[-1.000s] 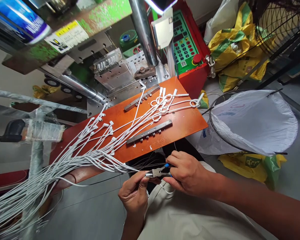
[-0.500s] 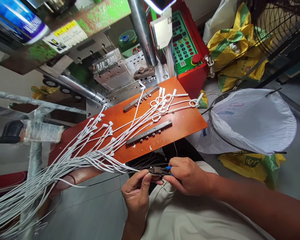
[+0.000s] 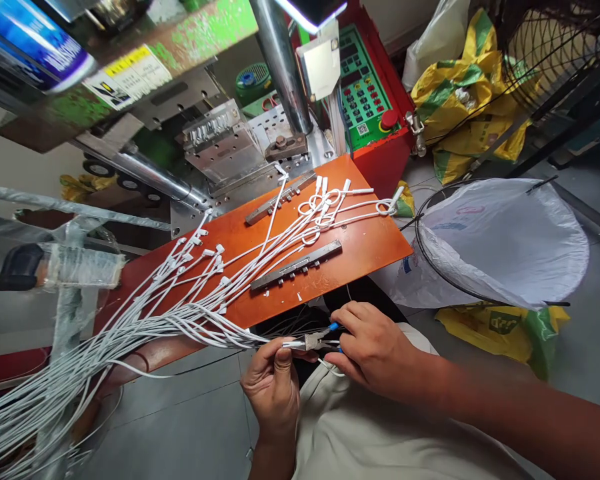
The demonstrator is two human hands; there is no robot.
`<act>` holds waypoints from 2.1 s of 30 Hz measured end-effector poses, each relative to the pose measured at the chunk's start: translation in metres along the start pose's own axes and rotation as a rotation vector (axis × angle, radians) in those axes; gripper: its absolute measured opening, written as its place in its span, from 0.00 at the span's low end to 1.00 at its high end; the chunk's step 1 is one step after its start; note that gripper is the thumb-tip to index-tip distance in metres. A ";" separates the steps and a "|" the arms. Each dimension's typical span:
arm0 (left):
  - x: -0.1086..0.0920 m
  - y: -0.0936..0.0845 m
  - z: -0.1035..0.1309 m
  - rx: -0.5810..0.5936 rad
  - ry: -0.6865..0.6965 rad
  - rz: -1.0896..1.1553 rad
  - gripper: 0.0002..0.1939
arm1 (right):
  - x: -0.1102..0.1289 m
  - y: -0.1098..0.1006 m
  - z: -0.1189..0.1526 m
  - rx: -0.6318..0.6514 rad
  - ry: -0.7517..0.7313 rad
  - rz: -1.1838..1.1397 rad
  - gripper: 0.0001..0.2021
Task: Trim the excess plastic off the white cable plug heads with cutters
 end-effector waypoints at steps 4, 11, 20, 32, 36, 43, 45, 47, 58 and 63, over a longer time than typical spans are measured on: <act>-0.002 0.000 0.000 -0.018 0.004 -0.017 0.05 | 0.000 0.003 -0.003 -0.003 -0.008 0.028 0.18; -0.002 0.002 -0.003 0.093 -0.077 0.016 0.08 | -0.002 0.007 -0.002 0.045 -0.031 0.043 0.20; -0.005 0.006 -0.004 0.051 -0.070 -0.042 0.11 | -0.006 0.015 0.010 0.061 -0.001 -0.043 0.25; -0.001 0.010 -0.003 0.005 -0.081 0.003 0.12 | -0.014 -0.001 0.000 0.072 -0.007 0.020 0.24; 0.001 0.007 -0.002 -0.011 0.011 -0.114 0.13 | -0.012 0.000 0.001 0.069 -0.019 0.049 0.20; 0.001 0.002 -0.003 -0.101 0.099 -0.207 0.16 | -0.010 0.001 -0.002 0.049 -0.038 0.074 0.15; 0.002 0.002 -0.003 -0.103 0.083 -0.189 0.16 | -0.011 0.001 -0.002 0.043 -0.030 0.079 0.14; 0.002 0.003 -0.002 -0.091 0.078 -0.173 0.14 | -0.011 0.001 0.000 0.028 -0.026 0.072 0.13; 0.001 0.003 0.002 -0.025 0.129 -0.161 0.08 | -0.010 0.010 0.003 0.079 -0.049 0.086 0.20; 0.000 0.004 0.003 -0.031 0.122 -0.158 0.09 | -0.010 0.006 -0.001 0.045 -0.071 0.105 0.20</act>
Point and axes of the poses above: each hand's wrist, its own z-axis away from the middle knuckle, its own y-axis out of the palm, x = y × z, the point moved 6 cm from there along -z, towards the middle knuckle, and after that the axes turned 15 degrees about -x, right-handed, at the moved point
